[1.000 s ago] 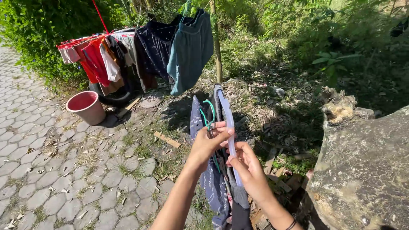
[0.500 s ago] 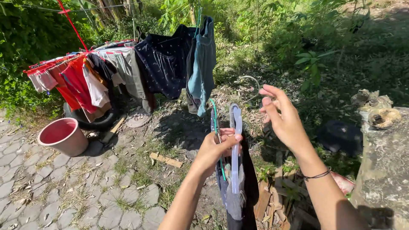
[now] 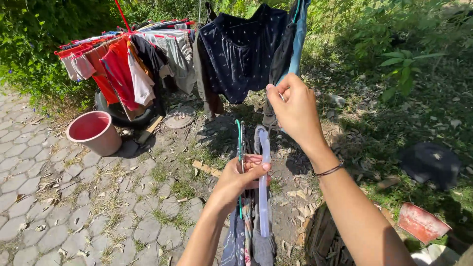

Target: Hanging various items of laundry on a clothesline and a circular dryer in an outdoor area.

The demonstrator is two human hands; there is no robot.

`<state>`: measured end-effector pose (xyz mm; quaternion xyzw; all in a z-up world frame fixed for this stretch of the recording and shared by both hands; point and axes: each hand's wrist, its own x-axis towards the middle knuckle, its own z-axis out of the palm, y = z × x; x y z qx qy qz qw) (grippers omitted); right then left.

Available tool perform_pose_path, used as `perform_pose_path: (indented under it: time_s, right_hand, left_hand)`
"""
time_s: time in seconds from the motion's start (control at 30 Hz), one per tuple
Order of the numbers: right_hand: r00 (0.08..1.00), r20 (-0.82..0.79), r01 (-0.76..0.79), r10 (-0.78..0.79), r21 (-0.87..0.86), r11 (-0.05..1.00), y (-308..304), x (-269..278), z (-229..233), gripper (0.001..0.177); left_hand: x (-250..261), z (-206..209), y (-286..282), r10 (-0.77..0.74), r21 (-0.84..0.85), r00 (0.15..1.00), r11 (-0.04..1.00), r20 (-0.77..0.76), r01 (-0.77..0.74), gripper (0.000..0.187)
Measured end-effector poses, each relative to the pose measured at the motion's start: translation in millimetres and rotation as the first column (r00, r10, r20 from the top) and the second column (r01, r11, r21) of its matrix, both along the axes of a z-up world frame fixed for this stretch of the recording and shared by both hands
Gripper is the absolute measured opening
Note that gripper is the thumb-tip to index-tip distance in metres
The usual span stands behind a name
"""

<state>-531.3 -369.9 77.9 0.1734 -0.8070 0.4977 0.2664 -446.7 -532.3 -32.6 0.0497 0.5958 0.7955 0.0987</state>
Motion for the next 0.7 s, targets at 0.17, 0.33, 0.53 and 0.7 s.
perform_pose_path:
  time_s: [0.17,0.33,0.53,0.7]
  right_hand:
    - [0.814,0.307,-0.327,0.494,-0.460,0.826,-72.0,-43.9,-2.7,0.019]
    - [0.439,0.270,-0.661,0.857,-0.549,0.512,-140.7,-105.4,-2.6,0.030]
    - [0.304,0.186,-0.868,0.934,-0.349,0.352,-212.9,-195.6,32.3,0.030]
    - [0.431,0.151,-0.870,0.890,-0.194,0.454,-263.9,-275.5,61.7,0.026]
  left_hand:
    - [-16.7,-3.9,-74.2,0.182,-0.068,0.983,0.981,0.000,-0.182,0.044]
    - [-56.4,-5.4,-153.1,0.325,-0.020,0.946,0.946,0.013,-0.325,0.045]
    - [-135.7,4.4,-230.2,0.397,-0.044,0.918,0.917,-0.029,-0.397,0.045]
    - [-182.4,28.7,-262.0,0.342,0.081,0.937,0.938,-0.068,-0.336,0.049]
